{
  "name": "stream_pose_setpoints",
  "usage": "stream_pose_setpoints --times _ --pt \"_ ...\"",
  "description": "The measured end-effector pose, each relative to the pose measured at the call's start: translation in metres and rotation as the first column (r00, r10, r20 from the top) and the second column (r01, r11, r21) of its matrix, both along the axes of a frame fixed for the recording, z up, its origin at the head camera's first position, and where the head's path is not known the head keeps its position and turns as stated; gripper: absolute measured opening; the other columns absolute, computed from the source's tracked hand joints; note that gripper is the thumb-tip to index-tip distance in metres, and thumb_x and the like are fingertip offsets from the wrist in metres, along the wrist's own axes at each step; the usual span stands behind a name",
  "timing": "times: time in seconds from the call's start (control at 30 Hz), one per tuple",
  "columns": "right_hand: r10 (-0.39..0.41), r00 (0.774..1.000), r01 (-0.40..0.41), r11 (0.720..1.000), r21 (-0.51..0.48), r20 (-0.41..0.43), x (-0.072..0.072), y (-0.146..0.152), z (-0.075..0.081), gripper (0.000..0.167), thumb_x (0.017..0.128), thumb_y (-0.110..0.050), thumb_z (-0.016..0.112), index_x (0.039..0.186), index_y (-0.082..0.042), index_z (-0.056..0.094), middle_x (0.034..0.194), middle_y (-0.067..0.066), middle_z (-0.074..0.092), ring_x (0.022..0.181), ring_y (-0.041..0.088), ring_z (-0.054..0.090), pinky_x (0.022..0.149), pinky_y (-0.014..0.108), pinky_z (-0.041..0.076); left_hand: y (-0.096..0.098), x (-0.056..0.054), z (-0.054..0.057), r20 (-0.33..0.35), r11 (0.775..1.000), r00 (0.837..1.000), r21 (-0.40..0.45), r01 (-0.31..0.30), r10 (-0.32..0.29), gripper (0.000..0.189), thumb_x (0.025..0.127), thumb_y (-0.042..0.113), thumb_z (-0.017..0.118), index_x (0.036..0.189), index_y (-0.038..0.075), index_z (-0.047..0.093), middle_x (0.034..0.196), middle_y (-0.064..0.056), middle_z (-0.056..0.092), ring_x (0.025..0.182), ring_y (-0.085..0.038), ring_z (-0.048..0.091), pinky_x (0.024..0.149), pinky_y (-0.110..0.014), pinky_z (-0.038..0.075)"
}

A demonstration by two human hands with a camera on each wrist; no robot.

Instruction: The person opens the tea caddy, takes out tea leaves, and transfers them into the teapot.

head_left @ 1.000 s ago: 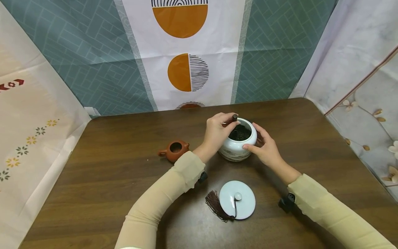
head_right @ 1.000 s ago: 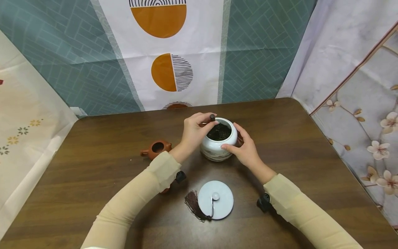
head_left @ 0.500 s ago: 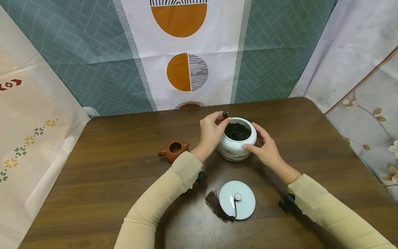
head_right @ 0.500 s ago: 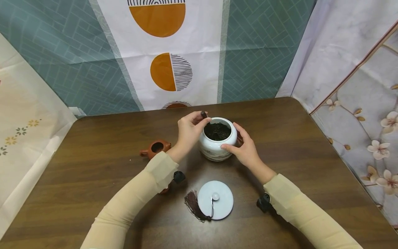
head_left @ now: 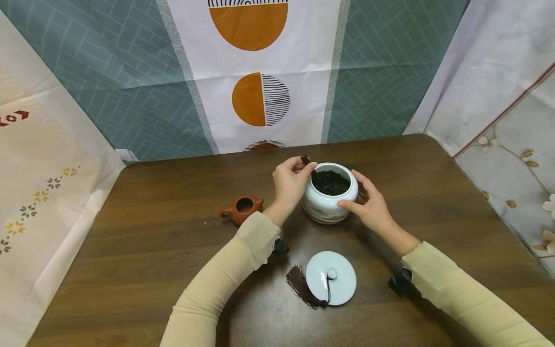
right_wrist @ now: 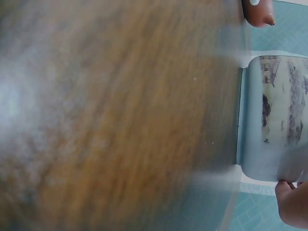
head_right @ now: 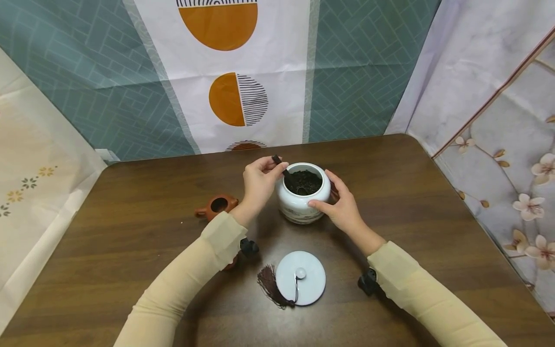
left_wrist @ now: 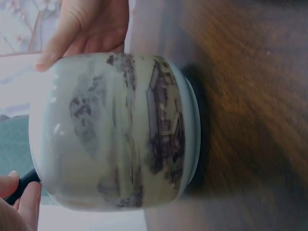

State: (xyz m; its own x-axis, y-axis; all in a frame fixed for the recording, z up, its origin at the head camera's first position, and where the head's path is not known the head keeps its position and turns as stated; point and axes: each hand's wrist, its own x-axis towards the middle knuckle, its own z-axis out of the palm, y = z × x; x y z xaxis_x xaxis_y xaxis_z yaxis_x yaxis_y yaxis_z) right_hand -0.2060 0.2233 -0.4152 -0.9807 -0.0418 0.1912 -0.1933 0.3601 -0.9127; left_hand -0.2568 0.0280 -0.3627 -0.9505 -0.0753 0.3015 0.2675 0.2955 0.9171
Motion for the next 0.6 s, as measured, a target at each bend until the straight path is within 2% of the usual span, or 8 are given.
stream_pose_setpoints --times 0.17,0.23,0.33,0.43,0.6 --pt "-0.002 1.000 0.002 1.000 0.006 0.003 0.0004 -0.0006 0.0013 0.079 0.080 0.000 0.074 0.146 -0.002 0.032 0.144 0.019 0.042 0.131 0.031 0.042 0.106 0.035 0.036 -0.0005 -0.0009 0.0001 0.070 0.997 0.998 0.078 -0.010 0.004 0.017 0.080 0.013 0.077 0.088 -0.001 0.073 0.080 -0.016 0.072 0.067 -0.017 0.068 0.063 -0.021 0.055" --pt "0.001 1.000 -0.001 1.000 0.006 0.000 0.0006 -0.0009 0.0015 0.079 0.080 0.000 0.073 0.147 -0.003 0.032 0.144 0.019 0.042 0.130 0.031 0.042 0.107 0.037 0.036 -0.0009 -0.0011 0.0003 0.106 0.991 0.994 0.136 -0.010 -0.004 0.017 0.080 0.012 0.077 0.088 -0.002 0.073 0.081 -0.017 0.072 0.064 -0.013 0.067 0.063 -0.021 0.056" --pt "0.006 1.000 -0.006 1.000 0.005 -0.006 0.0009 -0.0012 0.0013 0.079 0.080 0.000 0.073 0.147 -0.004 0.032 0.144 0.019 0.042 0.130 0.031 0.042 0.104 0.026 0.036 -0.0013 -0.0017 0.0011 0.160 0.967 0.986 0.254 -0.002 -0.040 0.018 0.080 0.009 0.076 0.091 -0.005 0.071 0.085 -0.020 0.071 0.064 -0.010 0.066 0.065 -0.024 0.057" --pt "0.008 1.000 -0.008 1.000 0.001 -0.013 0.0012 -0.0014 0.0006 0.079 0.080 0.000 0.074 0.147 -0.003 0.032 0.143 0.019 0.042 0.130 0.031 0.042 0.096 0.011 0.034 -0.0024 -0.0027 0.0027 0.198 0.934 0.978 0.357 -0.003 -0.072 0.018 0.081 0.005 0.074 0.094 -0.007 0.070 0.087 -0.020 0.071 0.067 -0.010 0.067 0.067 -0.027 0.058" --pt "0.002 1.000 -0.002 1.000 -0.006 -0.021 0.0012 -0.0018 -0.0007 0.079 0.080 0.001 0.074 0.147 -0.003 0.032 0.143 0.019 0.043 0.128 0.031 0.042 0.093 0.005 0.033 -0.0053 -0.0050 0.0045 0.240 0.902 0.965 0.432 -0.013 -0.101 0.020 0.081 0.003 0.073 0.098 -0.008 0.070 0.085 -0.015 0.069 0.070 -0.010 0.067 0.071 -0.029 0.058"
